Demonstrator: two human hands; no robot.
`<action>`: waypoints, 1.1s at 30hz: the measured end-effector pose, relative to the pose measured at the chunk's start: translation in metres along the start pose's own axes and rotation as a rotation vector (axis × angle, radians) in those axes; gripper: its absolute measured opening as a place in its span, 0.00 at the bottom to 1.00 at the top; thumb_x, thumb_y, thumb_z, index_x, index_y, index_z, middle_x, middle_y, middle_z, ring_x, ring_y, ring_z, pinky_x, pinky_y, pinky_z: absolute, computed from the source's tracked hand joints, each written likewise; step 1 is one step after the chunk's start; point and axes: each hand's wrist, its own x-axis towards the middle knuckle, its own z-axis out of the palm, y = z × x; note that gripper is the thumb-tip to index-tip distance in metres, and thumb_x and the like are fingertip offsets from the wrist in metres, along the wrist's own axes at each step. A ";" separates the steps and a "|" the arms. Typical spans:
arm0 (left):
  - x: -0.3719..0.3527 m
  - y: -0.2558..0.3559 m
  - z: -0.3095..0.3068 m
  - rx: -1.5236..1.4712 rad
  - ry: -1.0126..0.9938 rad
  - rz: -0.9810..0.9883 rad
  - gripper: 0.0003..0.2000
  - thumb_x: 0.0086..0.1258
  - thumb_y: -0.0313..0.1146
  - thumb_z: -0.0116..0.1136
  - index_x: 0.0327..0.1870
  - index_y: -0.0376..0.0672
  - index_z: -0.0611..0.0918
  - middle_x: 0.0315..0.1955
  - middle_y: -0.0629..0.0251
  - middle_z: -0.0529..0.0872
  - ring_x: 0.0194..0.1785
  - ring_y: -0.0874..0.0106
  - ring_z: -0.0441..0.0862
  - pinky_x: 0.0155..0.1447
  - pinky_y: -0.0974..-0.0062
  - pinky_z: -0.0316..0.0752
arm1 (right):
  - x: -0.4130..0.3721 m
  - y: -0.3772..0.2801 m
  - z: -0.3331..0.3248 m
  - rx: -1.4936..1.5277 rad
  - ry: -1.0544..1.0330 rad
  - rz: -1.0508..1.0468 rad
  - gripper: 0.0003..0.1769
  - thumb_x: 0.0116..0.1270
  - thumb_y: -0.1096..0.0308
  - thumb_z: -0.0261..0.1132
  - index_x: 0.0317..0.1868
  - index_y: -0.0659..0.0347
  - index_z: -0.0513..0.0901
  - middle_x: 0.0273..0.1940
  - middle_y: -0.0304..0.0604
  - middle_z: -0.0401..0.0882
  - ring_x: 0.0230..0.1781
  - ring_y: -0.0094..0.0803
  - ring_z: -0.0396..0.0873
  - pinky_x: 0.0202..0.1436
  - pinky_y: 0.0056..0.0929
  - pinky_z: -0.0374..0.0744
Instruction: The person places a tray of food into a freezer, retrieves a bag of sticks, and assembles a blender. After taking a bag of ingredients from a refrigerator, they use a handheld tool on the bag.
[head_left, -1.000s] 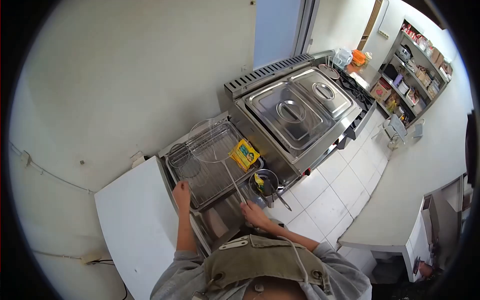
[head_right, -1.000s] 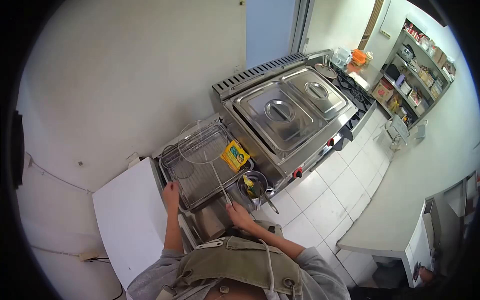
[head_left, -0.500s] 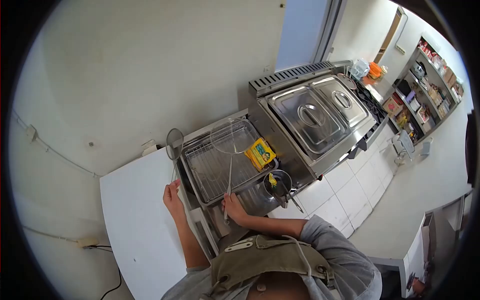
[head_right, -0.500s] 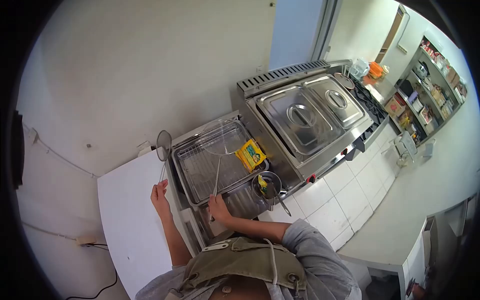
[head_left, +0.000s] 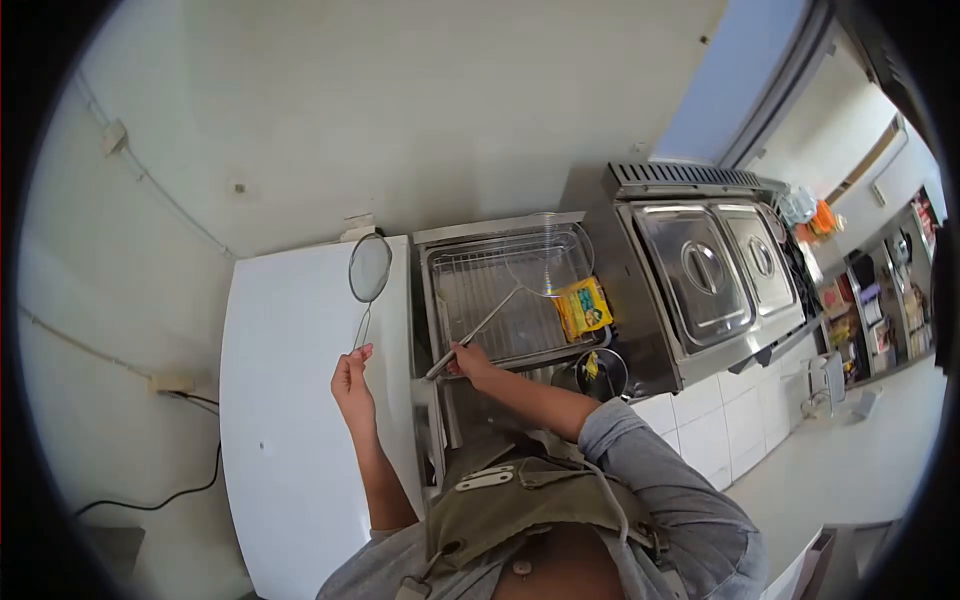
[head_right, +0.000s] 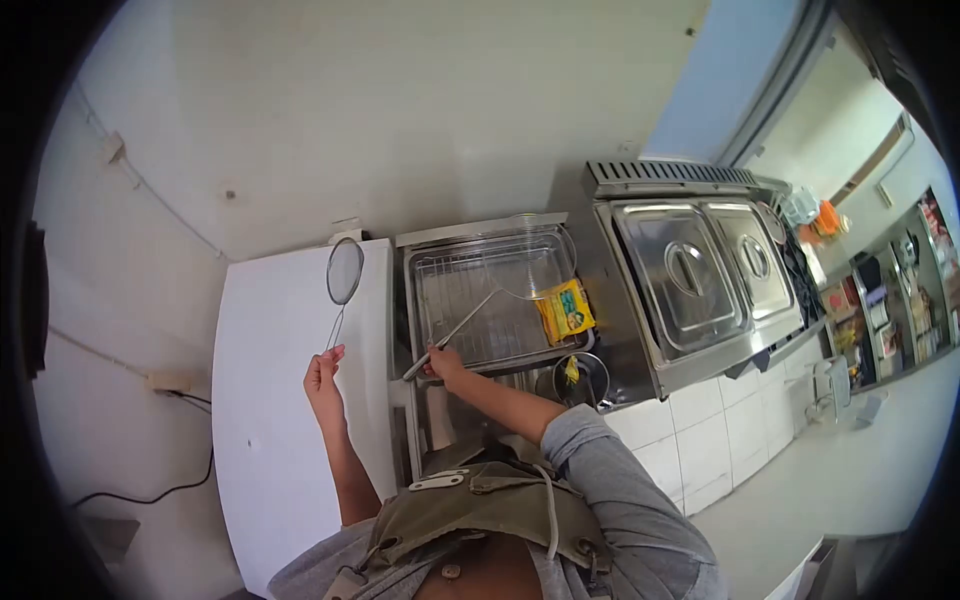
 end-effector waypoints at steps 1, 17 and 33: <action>-0.001 0.000 -0.003 -0.003 -0.012 -0.005 0.15 0.73 0.40 0.44 0.32 0.38 0.77 0.39 0.62 0.84 0.46 0.76 0.78 0.53 0.76 0.66 | 0.008 0.002 0.002 0.017 -0.007 -0.021 0.15 0.71 0.58 0.51 0.38 0.64 0.71 0.26 0.40 0.74 0.24 0.28 0.76 0.28 0.26 0.78; 0.004 -0.010 0.062 0.031 -0.324 -0.005 0.14 0.72 0.36 0.47 0.37 0.32 0.79 0.37 0.60 0.84 0.44 0.76 0.78 0.52 0.80 0.68 | -0.048 -0.017 -0.051 0.646 -0.187 0.028 0.08 0.65 0.72 0.52 0.41 0.68 0.69 0.40 0.50 0.73 0.44 0.40 0.76 0.50 0.35 0.77; 0.000 -0.025 0.178 0.291 -0.698 0.066 0.17 0.70 0.42 0.51 0.44 0.36 0.81 0.20 0.70 0.73 0.26 0.81 0.64 0.34 0.82 0.63 | -0.555 -0.036 -0.254 -0.035 -0.971 -2.293 0.44 0.64 0.72 0.52 0.70 0.57 0.29 0.23 0.50 0.79 0.16 0.29 0.74 0.25 0.27 0.75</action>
